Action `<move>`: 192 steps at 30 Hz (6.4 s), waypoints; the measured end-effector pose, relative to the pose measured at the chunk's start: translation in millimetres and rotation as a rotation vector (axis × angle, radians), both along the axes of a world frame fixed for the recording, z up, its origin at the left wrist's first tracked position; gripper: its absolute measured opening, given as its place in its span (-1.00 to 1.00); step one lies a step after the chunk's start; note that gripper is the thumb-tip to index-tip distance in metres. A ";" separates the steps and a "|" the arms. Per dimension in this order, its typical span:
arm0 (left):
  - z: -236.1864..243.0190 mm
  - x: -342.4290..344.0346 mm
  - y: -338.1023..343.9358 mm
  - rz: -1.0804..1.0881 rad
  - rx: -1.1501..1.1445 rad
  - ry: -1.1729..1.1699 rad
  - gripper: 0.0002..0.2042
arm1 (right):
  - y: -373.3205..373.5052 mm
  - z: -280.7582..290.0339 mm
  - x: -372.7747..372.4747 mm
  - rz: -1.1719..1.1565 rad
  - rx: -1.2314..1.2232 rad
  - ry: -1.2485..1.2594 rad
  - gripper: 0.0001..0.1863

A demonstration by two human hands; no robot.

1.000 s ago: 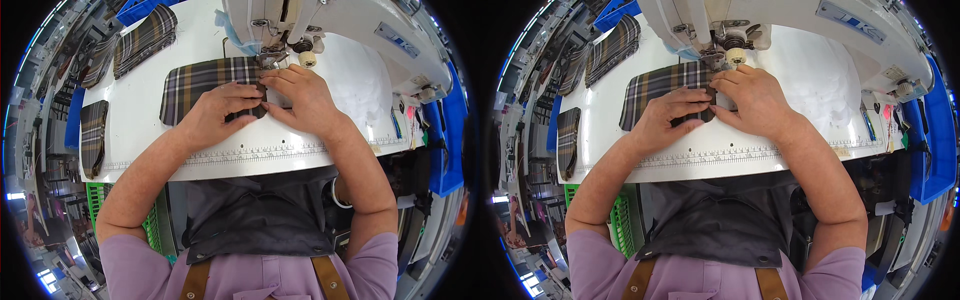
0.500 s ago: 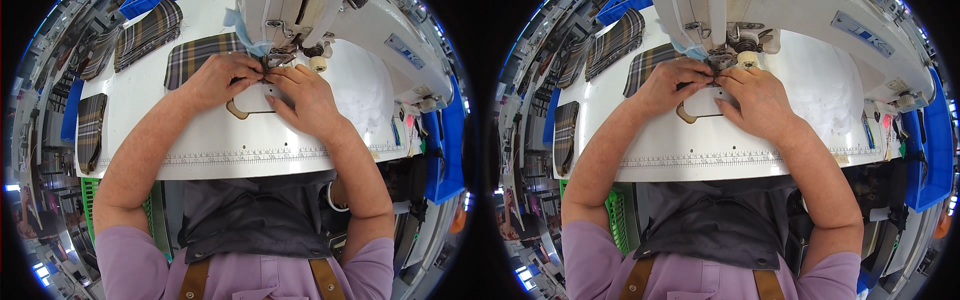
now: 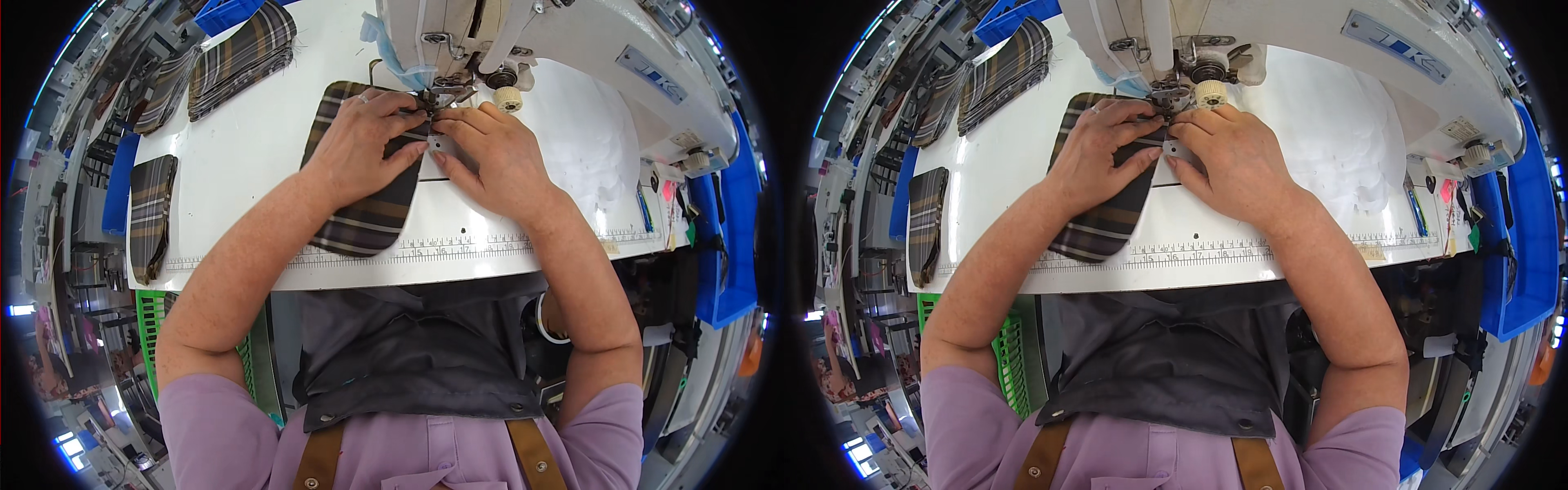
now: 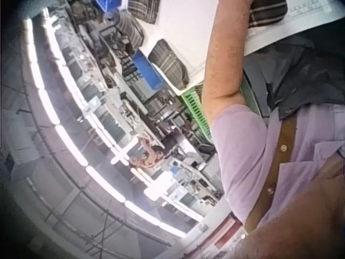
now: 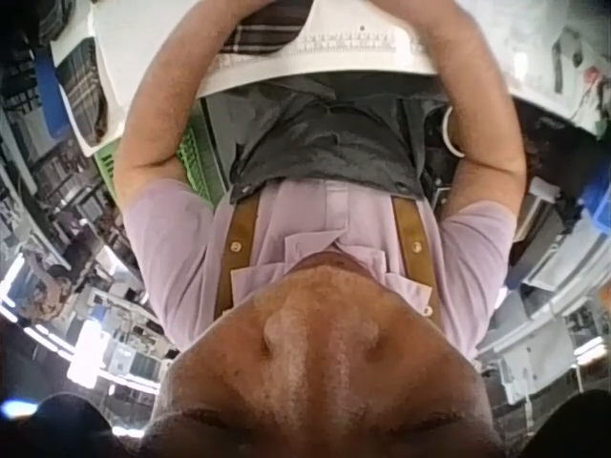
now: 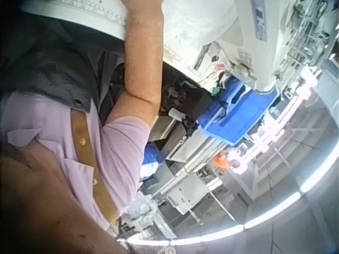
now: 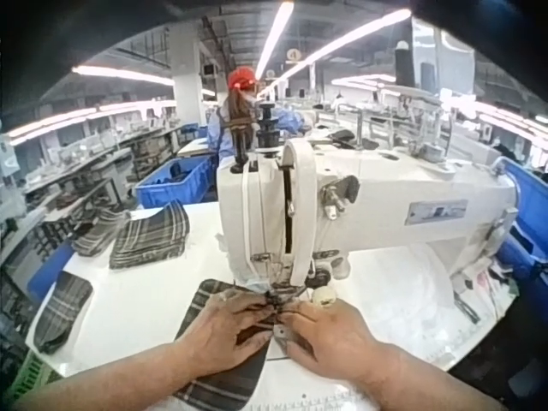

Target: Sewing together leather and fabric patches using an industrial sewing machine.

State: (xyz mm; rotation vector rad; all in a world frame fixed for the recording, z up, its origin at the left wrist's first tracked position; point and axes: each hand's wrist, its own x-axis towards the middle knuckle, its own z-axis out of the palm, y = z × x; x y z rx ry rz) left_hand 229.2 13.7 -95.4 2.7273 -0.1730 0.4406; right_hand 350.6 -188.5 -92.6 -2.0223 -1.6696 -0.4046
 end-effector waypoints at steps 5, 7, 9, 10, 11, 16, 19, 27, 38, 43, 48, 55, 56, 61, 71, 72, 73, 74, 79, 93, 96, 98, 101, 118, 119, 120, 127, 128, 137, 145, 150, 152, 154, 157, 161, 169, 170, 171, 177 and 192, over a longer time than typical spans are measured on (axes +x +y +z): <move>-14.4 -14.0 -30.2 0.117 0.095 -0.003 -0.25 | -2.8 -2.3 2.2 0.013 0.027 0.016 -0.65; -10.3 -17.3 -31.1 0.106 0.145 0.032 -0.06 | -3.1 -1.1 1.6 0.023 0.023 0.017 -0.64; -8.8 -22.8 -29.1 0.095 0.172 0.051 0.02 | -1.6 0.2 -0.9 0.051 0.010 -0.006 -0.58; -8.3 -25.0 -28.2 0.083 0.199 0.068 0.11 | -1.6 0.4 -1.3 0.050 0.010 -0.005 -0.58; -8.4 -26.1 -27.7 0.083 0.199 0.068 0.11 | -1.4 0.5 -1.2 0.049 0.004 -0.007 -0.55; -6.0 -28.3 -26.2 0.064 0.222 0.090 0.17 | -1.7 2.6 -1.3 0.024 -0.019 -0.013 -0.50; -2.6 -28.2 -25.4 0.048 0.196 0.100 0.12 | -1.8 1.5 -0.6 0.014 -0.023 -0.016 -0.50; -1.7 -28.0 -21.8 -0.014 -0.023 0.006 -0.33 | -0.6 1.0 -0.9 0.001 -0.011 -0.006 -0.50; -6.0 3.2 4.9 -0.108 -0.164 -0.111 -0.80 | 0.1 -1.3 -1.8 0.001 -0.007 0.004 -0.58; -2.2 21.7 22.8 -0.144 -0.132 -0.127 -0.82 | 2.7 2.8 -0.9 0.004 -0.009 -0.008 -0.57; -4.5 25.7 21.4 -0.107 -0.077 -0.131 -0.82 | 1.9 2.9 -2.8 -0.008 -0.030 -0.003 -0.57; -3.1 15.6 6.8 -0.117 -0.038 -0.114 -0.75 | -1.9 0.4 -1.3 -0.011 0.000 0.008 -0.59; -3.7 13.6 5.3 -0.112 -0.053 -0.098 -0.74 | -1.9 0.3 -1.4 -0.006 0.004 0.010 -0.60; -7.0 1.7 -7.9 -0.060 -0.100 -0.089 -0.68 | -1.4 -0.9 -0.7 0.010 0.026 0.030 -0.62; 6.4 -30.4 -16.2 -0.073 -0.266 0.063 -0.59 | -1.8 3.2 -2.6 0.069 0.015 0.024 -0.64; 5.2 -32.7 -13.2 -0.075 -0.267 0.065 -0.59 | -1.8 3.4 -3.3 0.065 0.006 0.032 -0.65; 3.3 -34.9 -10.6 -0.122 -0.274 0.073 -0.63 | -2.1 2.9 -3.9 0.062 0.004 0.033 -0.65; 1.9 -36.4 -9.1 -0.166 -0.279 0.080 -0.66 | -1.6 2.7 -4.3 0.052 -0.004 0.028 -0.65; -6.4 -19.4 -7.9 -0.153 -0.313 0.022 -0.76 | -4.5 -2.4 -2.7 0.020 -0.008 0.002 -0.65; -33.6 29.8 17.6 0.079 0.259 -0.060 -0.77 | 13.6 -8.6 -5.0 0.047 -0.075 0.039 -0.58; -51.1 75.2 -10.3 0.114 0.213 -0.199 -0.81 | -12.5 -6.6 10.4 -0.009 -0.130 -0.025 -0.61; -45.5 67.8 -17.3 0.116 0.190 -0.218 -0.81 | -17.7 -14.3 18.0 0.023 -0.131 -0.011 -0.62; -51.0 56.7 1.5 0.114 0.140 -0.167 -0.74 | -8.1 -25.4 18.3 0.073 -0.158 0.057 -0.59; -39.1 -5.5 3.2 -0.020 -0.016 0.063 -0.12 | -9.3 -11.9 17.4 0.122 -0.106 0.104 -0.65; -38.7 -15.3 -3.6 -0.015 -0.008 0.063 -0.12 | -8.6 -10.1 15.5 0.145 -0.120 0.046 -0.63; -40.5 -24.3 -11.2 -0.074 0.024 0.039 -0.13 | -5.7 -8.5 9.8 0.150 -0.114 0.046 -0.63; -50.9 -73.7 -63.3 -0.284 0.159 -0.129 -0.07 | 33.6 27.8 -62.9 0.398 -0.289 0.332 -0.35; -59.4 -72.5 -65.0 -0.279 0.161 -0.127 -0.07 | 39.9 31.5 -69.6 0.425 -0.373 0.282 -0.31; -51.0 -86.2 -71.0 -0.271 0.157 -0.176 0.00 | 47.8 32.8 -65.6 0.436 -0.561 0.160 -0.15; -49.9 -101.8 -98.2 -0.089 0.304 -0.205 -0.05 | 60.2 27.4 -57.3 0.367 -0.588 0.127 -0.15; -70.2 -97.4 -123.4 0.110 0.376 -0.306 -0.32 | 63.1 24.9 -60.7 0.341 -0.568 0.090 -0.19; -75.1 -94.9 -125.1 0.154 0.384 -0.310 -0.38 | 62.9 22.7 -60.2 0.338 -0.556 0.085 -0.21; -76.0 -95.9 -124.3 0.139 0.349 -0.327 -0.42 | 63.3 22.7 -60.9 0.326 -0.549 0.071 -0.22; -77.5 -97.4 -123.2 0.162 0.379 -0.422 -0.41 | 64.3 21.0 -59.7 0.327 -0.540 0.074 -0.23; -72.6 -108.2 -126.9 0.177 0.426 -0.376 -0.36 | 63.5 17.8 -59.5 0.311 -0.531 0.050 -0.25; -0.4 -121.2 -73.6 0.212 -0.322 -0.096 -0.69 | 53.9 -4.7 -46.1 0.396 -0.349 -0.152 -0.25; 2.0 -117.2 -55.9 0.291 -0.270 -0.013 -0.55 | 53.9 -6.4 -49.2 0.397 -0.345 -0.158 -0.25; -10.2 -115.1 -38.9 0.357 -0.163 -0.126 -0.41 | 54.0 -6.8 -54.4 0.329 -0.404 -0.125 -0.26; -15.6 -140.9 -3.7 0.428 0.052 0.142 0.00 | 39.2 5.2 -83.6 0.147 -0.486 -0.034 -0.30; -16.2 -169.6 -7.6 0.509 0.104 0.145 -0.07 | -14.5 9.7 -84.5 0.029 -0.527 0.028 -0.21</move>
